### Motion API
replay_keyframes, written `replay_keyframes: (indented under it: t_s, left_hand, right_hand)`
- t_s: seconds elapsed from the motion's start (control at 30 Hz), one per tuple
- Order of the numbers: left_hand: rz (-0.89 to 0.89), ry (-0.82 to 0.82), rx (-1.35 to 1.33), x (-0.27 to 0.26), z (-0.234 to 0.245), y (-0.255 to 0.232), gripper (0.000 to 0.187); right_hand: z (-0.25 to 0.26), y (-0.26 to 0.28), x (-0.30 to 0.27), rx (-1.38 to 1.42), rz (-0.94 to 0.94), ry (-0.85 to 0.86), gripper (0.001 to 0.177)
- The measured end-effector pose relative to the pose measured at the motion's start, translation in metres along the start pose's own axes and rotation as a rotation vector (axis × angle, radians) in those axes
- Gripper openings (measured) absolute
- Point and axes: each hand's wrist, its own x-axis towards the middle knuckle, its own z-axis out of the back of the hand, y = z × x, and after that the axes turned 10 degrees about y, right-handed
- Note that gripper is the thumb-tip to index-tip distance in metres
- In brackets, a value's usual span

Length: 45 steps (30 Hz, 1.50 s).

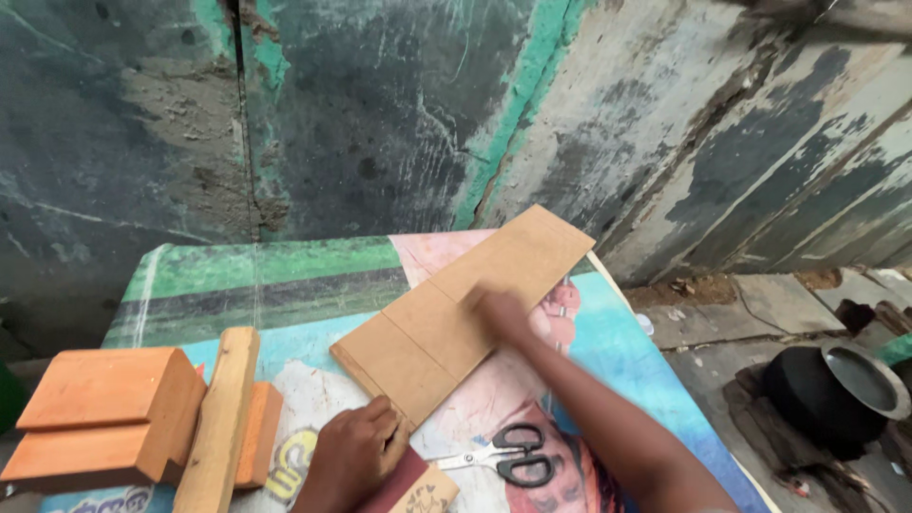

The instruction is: The person marks lines on a wooden board with a pencil and then rubs the board surface repeatedly with a piece of sandpaper. They move several wooden blocks on the table and continue rubbing different sections of the long board.

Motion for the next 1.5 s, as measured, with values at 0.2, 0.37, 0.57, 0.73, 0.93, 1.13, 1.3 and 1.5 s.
replay_keyframes:
  t_s: [0.2,0.37,0.57,0.73,0.93,1.13,1.3,1.5]
  left_hand:
    - [-0.071,-0.063,-0.025,-0.002,-0.003,0.003,0.014]
    - [-0.018,-0.004,-0.035,-0.001,-0.001,0.002,0.019]
    - [0.012,-0.001,-0.024,0.001,-0.005,0.004,0.020]
    - [0.016,-0.008,-0.026,0.000,-0.005,0.006,0.019]
    - [0.001,-0.022,-0.050,0.003,-0.009,0.010,0.018]
    - [-0.035,-0.037,-0.041,0.000,-0.001,0.006,0.015]
    - [-0.034,-0.042,-0.050,0.002,-0.001,0.005,0.015]
    - [-0.032,-0.047,-0.042,0.001,-0.004,0.005,0.012]
  right_hand:
    - [0.002,0.013,0.003,-0.169,-0.091,0.155,0.017]
    - [0.051,-0.012,0.029,0.013,-0.111,-0.135,0.021]
    - [0.015,0.074,-0.005,0.084,0.231,0.053,0.018]
    - [0.072,0.008,0.040,0.347,-0.393,0.072,0.017]
    - [-0.001,0.076,0.015,0.050,0.246,0.030,0.015]
    - [0.025,0.018,0.060,-0.023,0.037,-0.134,0.018]
    - [0.024,0.014,0.077,-0.011,-0.088,-0.111,0.018]
    - [0.002,0.131,0.018,0.378,0.293,0.098,0.019]
